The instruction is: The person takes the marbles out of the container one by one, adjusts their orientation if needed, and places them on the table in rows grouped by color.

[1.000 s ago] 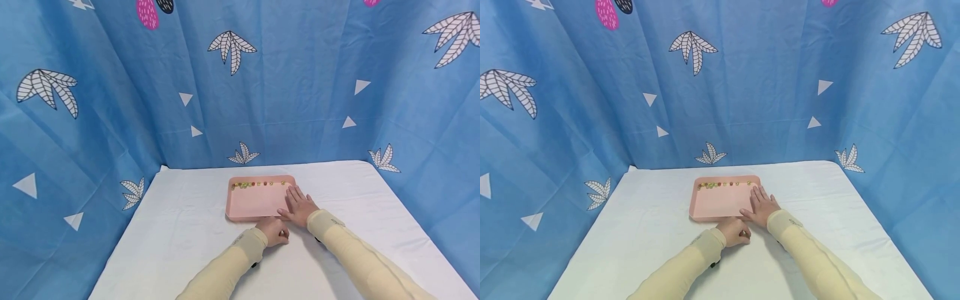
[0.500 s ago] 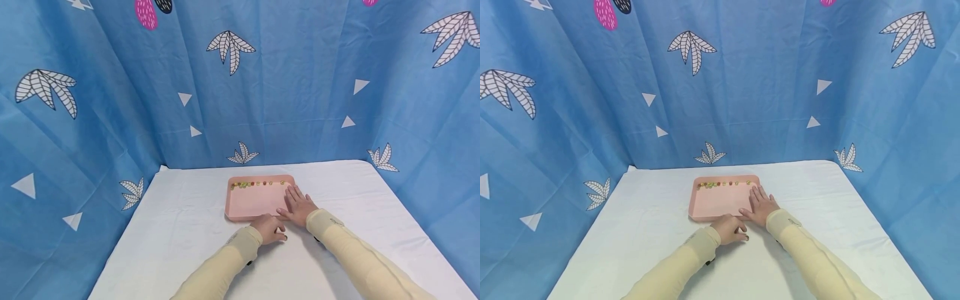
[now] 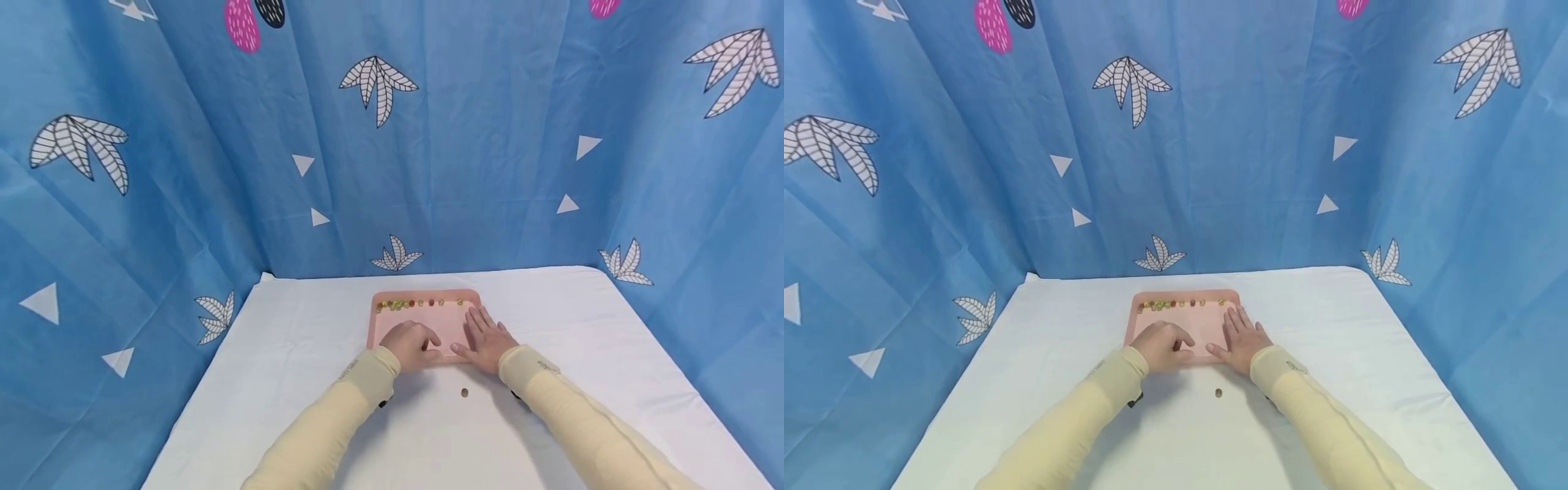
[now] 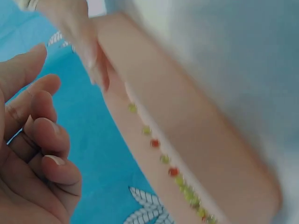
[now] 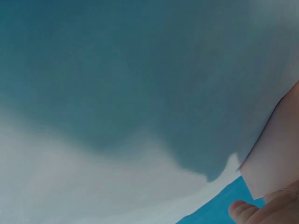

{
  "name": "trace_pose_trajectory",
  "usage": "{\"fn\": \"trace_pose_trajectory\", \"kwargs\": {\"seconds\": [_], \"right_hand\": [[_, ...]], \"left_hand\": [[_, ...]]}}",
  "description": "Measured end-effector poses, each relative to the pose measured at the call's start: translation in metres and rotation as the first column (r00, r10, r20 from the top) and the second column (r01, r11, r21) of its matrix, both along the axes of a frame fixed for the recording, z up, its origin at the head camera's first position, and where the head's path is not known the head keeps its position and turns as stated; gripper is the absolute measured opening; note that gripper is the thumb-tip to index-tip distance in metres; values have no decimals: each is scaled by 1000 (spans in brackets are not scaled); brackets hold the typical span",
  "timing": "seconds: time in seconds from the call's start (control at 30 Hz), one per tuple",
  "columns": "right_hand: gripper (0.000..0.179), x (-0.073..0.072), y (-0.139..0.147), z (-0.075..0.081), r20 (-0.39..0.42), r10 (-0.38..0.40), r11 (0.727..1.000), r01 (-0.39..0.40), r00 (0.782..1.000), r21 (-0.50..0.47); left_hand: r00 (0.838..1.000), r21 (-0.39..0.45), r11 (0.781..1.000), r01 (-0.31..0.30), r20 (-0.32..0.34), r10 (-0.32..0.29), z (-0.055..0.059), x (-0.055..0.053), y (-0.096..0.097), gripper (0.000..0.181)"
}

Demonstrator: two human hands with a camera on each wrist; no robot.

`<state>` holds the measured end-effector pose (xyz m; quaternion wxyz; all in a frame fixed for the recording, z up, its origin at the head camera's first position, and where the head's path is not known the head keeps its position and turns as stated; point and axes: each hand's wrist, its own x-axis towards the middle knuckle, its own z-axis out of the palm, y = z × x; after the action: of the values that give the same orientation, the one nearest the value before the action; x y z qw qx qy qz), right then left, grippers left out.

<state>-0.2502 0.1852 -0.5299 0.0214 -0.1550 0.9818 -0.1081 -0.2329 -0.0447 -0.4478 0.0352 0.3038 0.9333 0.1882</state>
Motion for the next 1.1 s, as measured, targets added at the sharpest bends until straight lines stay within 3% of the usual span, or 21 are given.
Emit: {"fn": "trace_pose_trajectory", "kwargs": {"seconds": [0.2, 0.63, 0.9, 1.1], "right_hand": [[100, 3, -2, 1, 10, -10, 1000, 10, 1000, -4], [100, 5, -2, 2, -19, 2, 1000, -2, 1000, -4], [99, 6, -3, 0, -24, 2, 1000, -3, 1000, -23], [99, 6, -4, 0, -21, 1, 1000, -2, 1000, -31]], "left_hand": [[998, -27, 998, -57, 0, 58, 10, -24, -9, 27], [992, -71, 992, -100, 68, 105, 12, -65, -1, 25], [970, -133, 974, -183, 139, 201, -3, -94, 0, 32], [953, -166, 954, -250, 130, 272, -22, -111, -5, 30]]}}
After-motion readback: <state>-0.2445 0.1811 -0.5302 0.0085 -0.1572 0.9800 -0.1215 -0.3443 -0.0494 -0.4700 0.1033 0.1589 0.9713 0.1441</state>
